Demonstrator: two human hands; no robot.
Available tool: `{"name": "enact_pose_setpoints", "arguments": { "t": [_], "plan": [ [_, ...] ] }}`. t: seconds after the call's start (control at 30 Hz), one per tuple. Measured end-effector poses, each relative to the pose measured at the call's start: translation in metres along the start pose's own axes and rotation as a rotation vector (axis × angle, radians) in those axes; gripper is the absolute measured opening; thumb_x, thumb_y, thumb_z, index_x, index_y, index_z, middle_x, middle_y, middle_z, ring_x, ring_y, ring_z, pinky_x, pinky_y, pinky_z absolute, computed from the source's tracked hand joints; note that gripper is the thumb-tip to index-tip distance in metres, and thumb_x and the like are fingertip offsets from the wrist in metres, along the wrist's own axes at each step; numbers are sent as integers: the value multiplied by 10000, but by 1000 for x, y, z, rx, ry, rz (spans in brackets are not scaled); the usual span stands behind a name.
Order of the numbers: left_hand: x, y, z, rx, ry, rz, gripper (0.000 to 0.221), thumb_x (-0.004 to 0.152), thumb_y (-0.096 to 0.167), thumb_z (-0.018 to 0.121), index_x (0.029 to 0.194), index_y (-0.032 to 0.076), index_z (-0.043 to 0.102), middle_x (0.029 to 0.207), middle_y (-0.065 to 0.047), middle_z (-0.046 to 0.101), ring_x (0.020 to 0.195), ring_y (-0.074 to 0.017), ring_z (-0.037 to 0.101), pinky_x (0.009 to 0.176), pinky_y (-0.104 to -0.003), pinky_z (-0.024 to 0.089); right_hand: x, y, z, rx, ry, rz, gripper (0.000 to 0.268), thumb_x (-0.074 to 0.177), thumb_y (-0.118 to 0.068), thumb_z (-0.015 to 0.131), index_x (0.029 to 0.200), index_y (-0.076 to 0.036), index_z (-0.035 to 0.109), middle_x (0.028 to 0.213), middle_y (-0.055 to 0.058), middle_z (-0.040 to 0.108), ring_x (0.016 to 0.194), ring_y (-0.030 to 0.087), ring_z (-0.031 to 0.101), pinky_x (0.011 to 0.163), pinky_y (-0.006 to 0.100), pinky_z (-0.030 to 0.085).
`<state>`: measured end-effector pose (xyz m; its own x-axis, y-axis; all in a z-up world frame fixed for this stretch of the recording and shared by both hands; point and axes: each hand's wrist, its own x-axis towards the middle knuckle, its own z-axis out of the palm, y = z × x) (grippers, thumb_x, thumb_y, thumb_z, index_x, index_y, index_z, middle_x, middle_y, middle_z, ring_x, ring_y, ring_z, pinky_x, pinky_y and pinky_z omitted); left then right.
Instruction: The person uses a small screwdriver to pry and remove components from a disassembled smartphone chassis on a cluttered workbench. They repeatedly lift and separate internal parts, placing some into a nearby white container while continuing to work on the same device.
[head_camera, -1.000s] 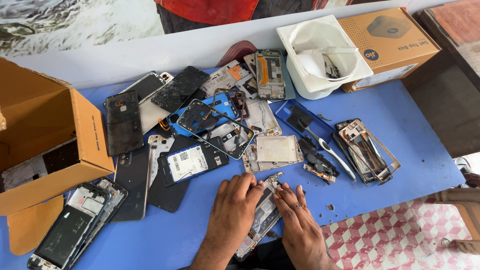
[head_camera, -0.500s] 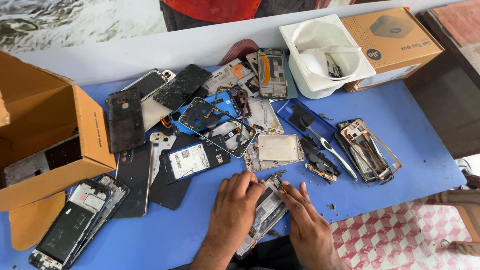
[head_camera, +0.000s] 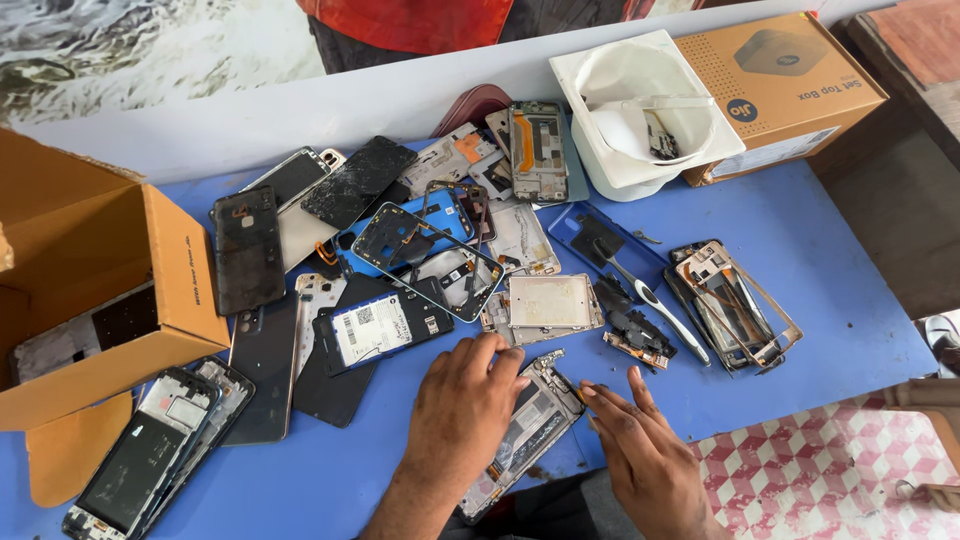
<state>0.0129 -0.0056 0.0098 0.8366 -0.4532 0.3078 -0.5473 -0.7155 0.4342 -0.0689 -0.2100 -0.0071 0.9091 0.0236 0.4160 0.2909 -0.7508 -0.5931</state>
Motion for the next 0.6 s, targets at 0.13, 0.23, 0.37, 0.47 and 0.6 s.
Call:
{"name": "enact_pose_setpoints", "arguments": {
  "t": [0.13,0.23,0.37,0.47,0.6],
  "plan": [
    [13,1,5,10,-105,-3,333,860,262,777,1101,38,727,1037,-70,632,913,-192,654,765,-379,551,4,9,-9,7,-16,-8,331,865,33,665,1191,-16,695,1185,106,767,1133,252,739,1187,528,422],
    [20,0,5,-25,-118,29,351,838,271,791,1097,40,738,1042,-66,649,926,-187,665,779,-366,567,6,13,-14,40,64,-23,275,880,25,679,1151,-11,707,1164,109,769,1142,266,740,1168,500,467],
    [29,3,2,-44,-147,59,328,817,267,804,1055,49,749,1021,-58,661,933,-200,667,795,-384,568,15,18,-17,60,142,17,215,879,8,718,1092,-16,716,1140,121,763,1120,278,758,1013,396,587],
    [35,6,1,-19,-232,60,306,814,290,804,998,53,744,979,-57,651,950,-210,662,812,-397,563,26,23,-22,62,97,42,239,859,10,728,1097,-13,722,1124,126,766,1017,252,785,860,345,632],
    [45,9,0,-19,-294,42,290,802,260,802,985,45,734,948,-56,642,941,-218,656,811,-400,561,38,28,-22,62,41,-113,270,855,-1,730,1123,-7,702,1115,122,747,1023,274,744,907,385,601]
  ]
}}
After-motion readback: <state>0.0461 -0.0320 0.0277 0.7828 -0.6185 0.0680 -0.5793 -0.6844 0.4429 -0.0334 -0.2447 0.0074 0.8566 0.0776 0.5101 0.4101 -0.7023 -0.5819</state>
